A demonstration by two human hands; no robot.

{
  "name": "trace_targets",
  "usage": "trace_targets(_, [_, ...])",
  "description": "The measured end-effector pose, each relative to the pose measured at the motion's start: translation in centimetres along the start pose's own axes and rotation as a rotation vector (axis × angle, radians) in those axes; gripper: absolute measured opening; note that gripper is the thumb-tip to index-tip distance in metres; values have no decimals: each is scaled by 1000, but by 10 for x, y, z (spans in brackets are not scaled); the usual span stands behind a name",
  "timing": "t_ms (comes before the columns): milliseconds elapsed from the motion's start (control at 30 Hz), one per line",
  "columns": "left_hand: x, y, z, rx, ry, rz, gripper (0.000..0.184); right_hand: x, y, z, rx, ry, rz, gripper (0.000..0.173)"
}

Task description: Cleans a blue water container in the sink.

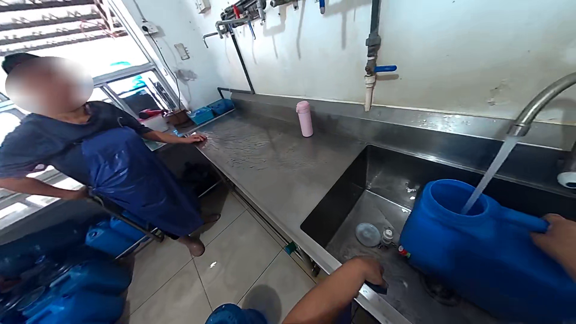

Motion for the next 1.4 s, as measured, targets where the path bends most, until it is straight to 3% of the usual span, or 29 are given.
trace_targets(267, [1, 1, 2, -9, 5, -2, 42, -1, 5, 0, -17, 6, -8, 40])
trace_targets(733, [-6, 1, -3, 82, 4, 44, 36, -11, 6, 4, 24, -59, -193, 33])
trace_targets(1200, [1, 2, 1, 90, 21, 37, 36, -10, 6, 7, -28, -39, -186, 33])
trace_targets(1400, [-4, -11, -2, 28, 90, -121, 34, -3, 14, 0, -24, -53, -180, 35])
Point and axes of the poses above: each hand's wrist, its own x-axis towards the middle knuckle, its own y-axis out of the palm, z = x × y, the point moved 5 cm from there along x, towards the middle knuckle, and after that the axes turned 1 degree about -z, right-handed, at the moved point
